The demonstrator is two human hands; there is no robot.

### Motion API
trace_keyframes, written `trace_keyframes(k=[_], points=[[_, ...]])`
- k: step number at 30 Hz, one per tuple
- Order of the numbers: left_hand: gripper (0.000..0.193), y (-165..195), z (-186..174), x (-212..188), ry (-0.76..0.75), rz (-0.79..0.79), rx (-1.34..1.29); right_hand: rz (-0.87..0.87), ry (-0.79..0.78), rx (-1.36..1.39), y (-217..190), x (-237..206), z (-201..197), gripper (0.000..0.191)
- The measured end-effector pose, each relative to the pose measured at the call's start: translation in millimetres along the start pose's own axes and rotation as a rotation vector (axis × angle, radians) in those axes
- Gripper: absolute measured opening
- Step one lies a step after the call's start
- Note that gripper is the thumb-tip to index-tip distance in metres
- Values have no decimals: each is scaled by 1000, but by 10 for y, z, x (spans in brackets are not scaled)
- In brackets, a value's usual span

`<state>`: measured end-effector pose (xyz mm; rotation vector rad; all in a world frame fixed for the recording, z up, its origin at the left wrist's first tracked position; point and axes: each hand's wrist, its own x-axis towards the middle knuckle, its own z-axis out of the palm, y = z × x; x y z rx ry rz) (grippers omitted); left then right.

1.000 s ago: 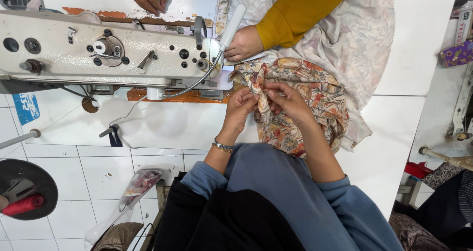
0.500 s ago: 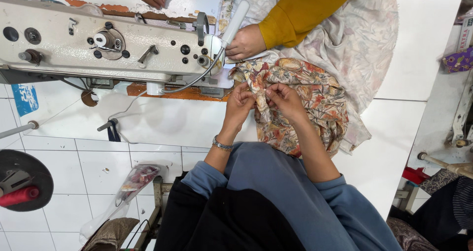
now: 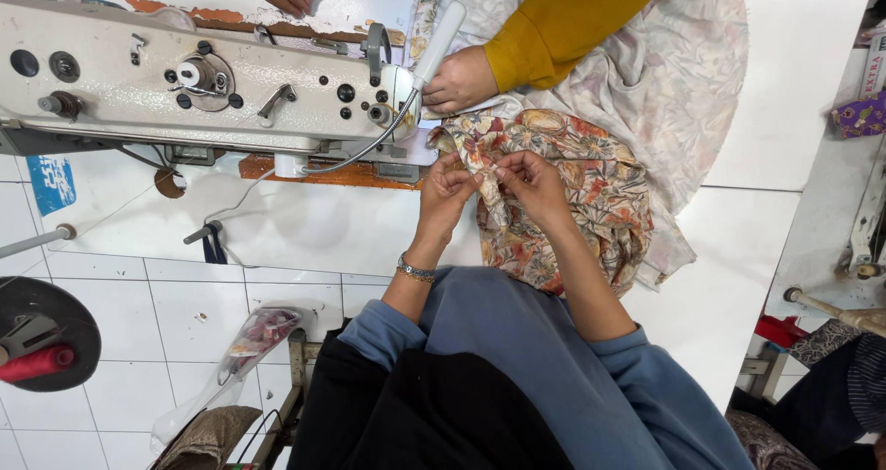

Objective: The person inspects a floral-patterned blouse on a wooden table, smoothing the fabric and turning it over to examine the interior. They use scissors to trim loose threads and check the brand label before handing the garment to a coworker at a sewing machine.

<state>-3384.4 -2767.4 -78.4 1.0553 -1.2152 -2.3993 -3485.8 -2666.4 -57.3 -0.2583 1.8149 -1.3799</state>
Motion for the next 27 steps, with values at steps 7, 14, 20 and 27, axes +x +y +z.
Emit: trace_keyframes(k=[7,14,20,27], points=[[64,9,-3,-28,-2,14,61,-103,24,6,-15,-24,-21,15],[69,-8,-2,-31,16,8,72,-125,57,-8,39,-31,-10,13],[72,-45,-28,-27,82,22,184,-375,68,-359,44,-117,-58,22],[75,-51,-28,-42,44,47,142,-280,56,-515,80,-146,-44,26]])
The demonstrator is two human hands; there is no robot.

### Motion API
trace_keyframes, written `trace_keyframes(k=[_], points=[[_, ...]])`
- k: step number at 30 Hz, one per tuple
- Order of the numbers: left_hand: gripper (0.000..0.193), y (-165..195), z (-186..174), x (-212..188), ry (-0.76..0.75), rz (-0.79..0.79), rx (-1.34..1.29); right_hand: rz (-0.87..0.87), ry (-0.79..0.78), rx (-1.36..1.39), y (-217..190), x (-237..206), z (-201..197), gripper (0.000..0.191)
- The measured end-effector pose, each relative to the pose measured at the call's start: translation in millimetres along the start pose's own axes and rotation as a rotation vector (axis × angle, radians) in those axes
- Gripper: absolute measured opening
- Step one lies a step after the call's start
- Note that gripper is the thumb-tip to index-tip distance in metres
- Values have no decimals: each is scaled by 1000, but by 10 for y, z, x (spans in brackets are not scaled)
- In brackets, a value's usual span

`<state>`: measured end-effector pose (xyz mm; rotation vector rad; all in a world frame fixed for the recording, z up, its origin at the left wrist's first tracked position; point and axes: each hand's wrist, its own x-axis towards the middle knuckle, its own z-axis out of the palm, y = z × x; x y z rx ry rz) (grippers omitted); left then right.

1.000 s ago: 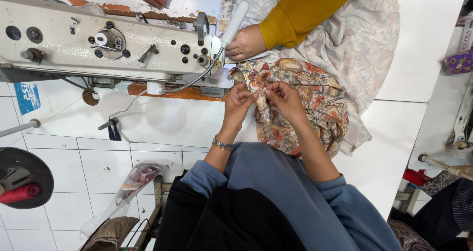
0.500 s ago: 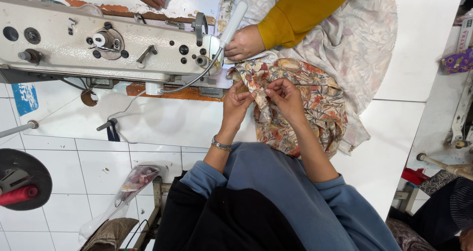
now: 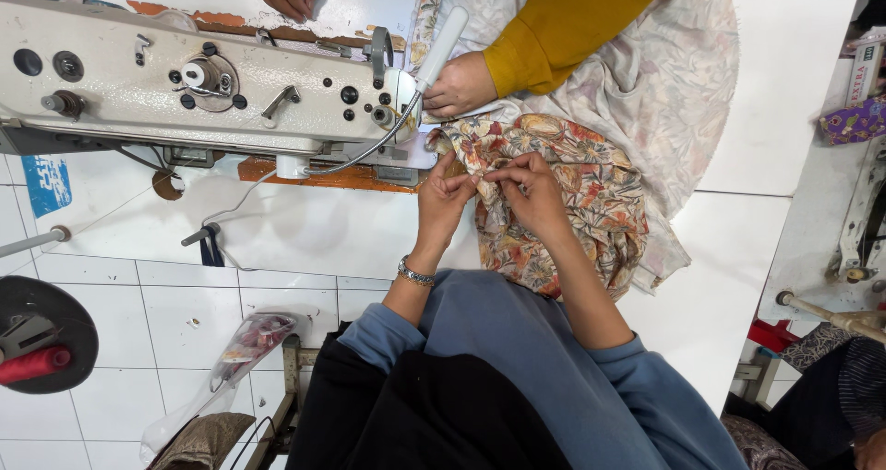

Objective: The person inspects a floral-patterned blouse on a wooden table, smoothing the fabric and turning it over to examine the interior. They use scissors to trim loose threads and check the brand label before handing the garment to a coworker at a sewing machine.

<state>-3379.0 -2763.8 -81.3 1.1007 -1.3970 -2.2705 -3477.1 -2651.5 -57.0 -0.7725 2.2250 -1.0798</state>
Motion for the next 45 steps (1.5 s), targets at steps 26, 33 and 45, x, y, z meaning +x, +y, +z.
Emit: trace_keyframes(k=[26,33,45], points=[[72,90,14,-59,-75,52,5,35,-113,299,-179,117,-9,22],[76,174,27,-88,-36,75,-32,-64,-93,222,-192,78,-27,22],[30,118,10,-55,-40,-130,-266,49,-251,381,-200,-1,-6,26]])
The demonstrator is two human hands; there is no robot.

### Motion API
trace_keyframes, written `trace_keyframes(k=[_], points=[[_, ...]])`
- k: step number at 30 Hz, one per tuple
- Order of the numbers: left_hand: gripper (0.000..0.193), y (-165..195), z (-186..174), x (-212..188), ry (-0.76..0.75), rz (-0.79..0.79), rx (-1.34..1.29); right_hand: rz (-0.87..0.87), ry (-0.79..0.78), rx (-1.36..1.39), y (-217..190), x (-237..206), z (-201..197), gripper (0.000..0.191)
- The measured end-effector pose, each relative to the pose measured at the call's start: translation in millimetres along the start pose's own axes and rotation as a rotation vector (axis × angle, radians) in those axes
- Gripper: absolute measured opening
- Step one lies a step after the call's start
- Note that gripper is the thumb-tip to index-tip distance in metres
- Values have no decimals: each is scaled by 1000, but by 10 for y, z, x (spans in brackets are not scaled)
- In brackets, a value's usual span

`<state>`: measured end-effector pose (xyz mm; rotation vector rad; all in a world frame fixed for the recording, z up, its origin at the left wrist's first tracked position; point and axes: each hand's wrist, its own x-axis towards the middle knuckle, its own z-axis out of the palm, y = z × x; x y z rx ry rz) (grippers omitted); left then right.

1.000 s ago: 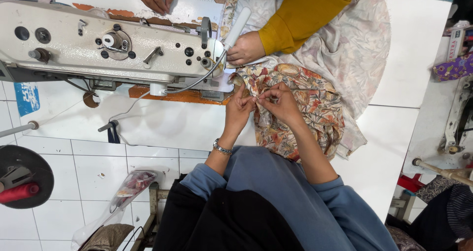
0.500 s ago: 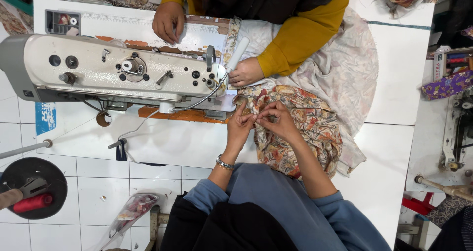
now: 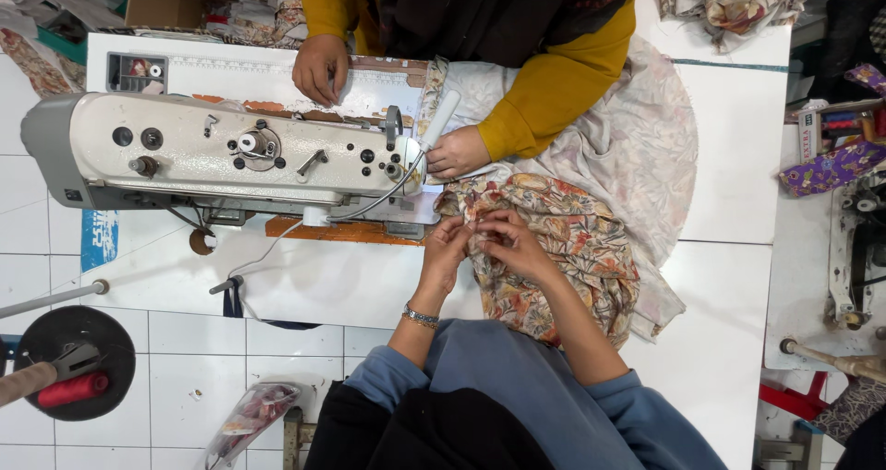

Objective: The person inspects a floral-patterned blouse on a wooden table, smoothing the fabric and turning it over to examine the interior. They use scissors to trim loose threads and check the brand label before handing the garment to a coworker at a sewing machine.

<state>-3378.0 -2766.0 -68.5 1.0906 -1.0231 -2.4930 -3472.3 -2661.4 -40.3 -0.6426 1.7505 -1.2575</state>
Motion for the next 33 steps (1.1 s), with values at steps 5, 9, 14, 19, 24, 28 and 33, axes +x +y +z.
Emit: trace_keyframes(k=[5,9,14,19,24,28,33], points=[[18,-1,27,-61,-27,-32,-22,-107,-41,-88,3,-31,-29,14],[20,11,68,-98,2,0,-92,-122,-12,34,27,-55,-69,11],[18,71,57,-106,62,-46,-150,72,210,177,76,-145,-113,20],[18,56,25,-111,67,-62,-184,70,400,362,205,-310,-266,15],[17,-1,-16,-103,58,-95,-252,179,583,429,399,-569,-493,16],[19,-22,-58,-90,78,-130,-271,147,764,464,587,-841,-698,22],[27,-67,-93,-115,46,-138,-143,185,1087,449,874,-1251,-943,35]])
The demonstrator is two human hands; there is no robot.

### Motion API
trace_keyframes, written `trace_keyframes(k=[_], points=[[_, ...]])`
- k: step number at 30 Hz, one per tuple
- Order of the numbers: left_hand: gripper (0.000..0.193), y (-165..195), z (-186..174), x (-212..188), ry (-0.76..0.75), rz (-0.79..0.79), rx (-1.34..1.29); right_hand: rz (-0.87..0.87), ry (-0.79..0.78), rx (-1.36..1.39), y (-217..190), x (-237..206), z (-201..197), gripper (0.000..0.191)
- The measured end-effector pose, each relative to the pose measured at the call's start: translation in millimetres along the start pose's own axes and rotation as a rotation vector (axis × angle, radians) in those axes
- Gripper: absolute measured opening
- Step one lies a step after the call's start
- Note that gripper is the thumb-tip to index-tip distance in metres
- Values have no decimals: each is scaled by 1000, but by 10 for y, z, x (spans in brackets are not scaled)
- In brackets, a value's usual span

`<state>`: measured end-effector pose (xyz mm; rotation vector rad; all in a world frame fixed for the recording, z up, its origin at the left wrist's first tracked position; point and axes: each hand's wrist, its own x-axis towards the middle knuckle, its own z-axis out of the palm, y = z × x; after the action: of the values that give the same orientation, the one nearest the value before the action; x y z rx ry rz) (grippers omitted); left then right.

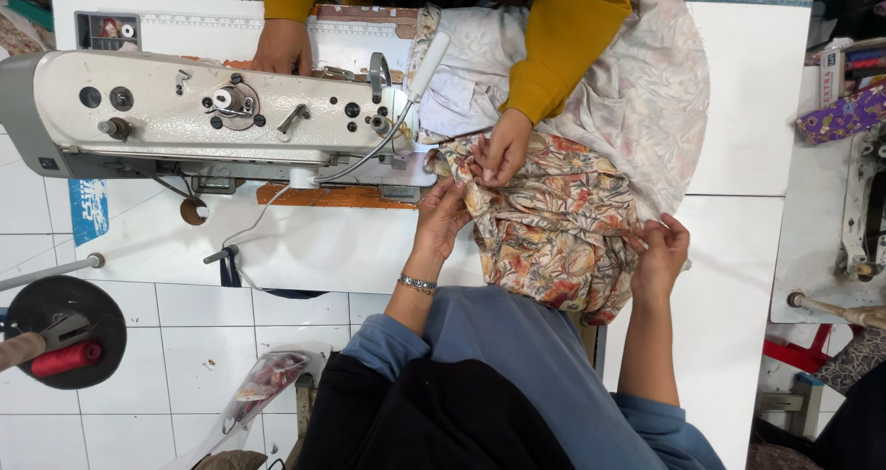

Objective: The person inspects a floral-patterned blouse on a wooden table, smoothing the fabric and turning it over to examine the interior. They use scissors to trim loose threads and check the brand label before handing the garment to a coworker at a sewing machine.

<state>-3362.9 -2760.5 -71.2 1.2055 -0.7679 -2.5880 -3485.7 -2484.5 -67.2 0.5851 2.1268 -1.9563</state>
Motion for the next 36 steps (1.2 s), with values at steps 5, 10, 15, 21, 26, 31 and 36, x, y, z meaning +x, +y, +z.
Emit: trace_keyframes(k=[5,10,15,21,26,31,36], points=[[43,-100,43,-40,-107,22,105,-53,280,-304,154,-28,-404,56],[51,-264,76,-122,-30,25,253,75,440,-848,279,-267,-514,76],[48,-595,37,-217,-257,39,549,-133,317,-1070,382,-464,-484,83],[34,-819,59,-219,-331,281,570,-66,294,-955,388,-434,-612,83],[26,-757,7,-209,-236,-256,120,-405,349,-704,396,-510,-489,46],[34,-882,-139,-129,-255,-222,164,-139,-405,-106,317,-596,-6,24],[48,-1003,-353,-76,-342,-298,-13,-66,-788,-193,352,-680,362,61]])
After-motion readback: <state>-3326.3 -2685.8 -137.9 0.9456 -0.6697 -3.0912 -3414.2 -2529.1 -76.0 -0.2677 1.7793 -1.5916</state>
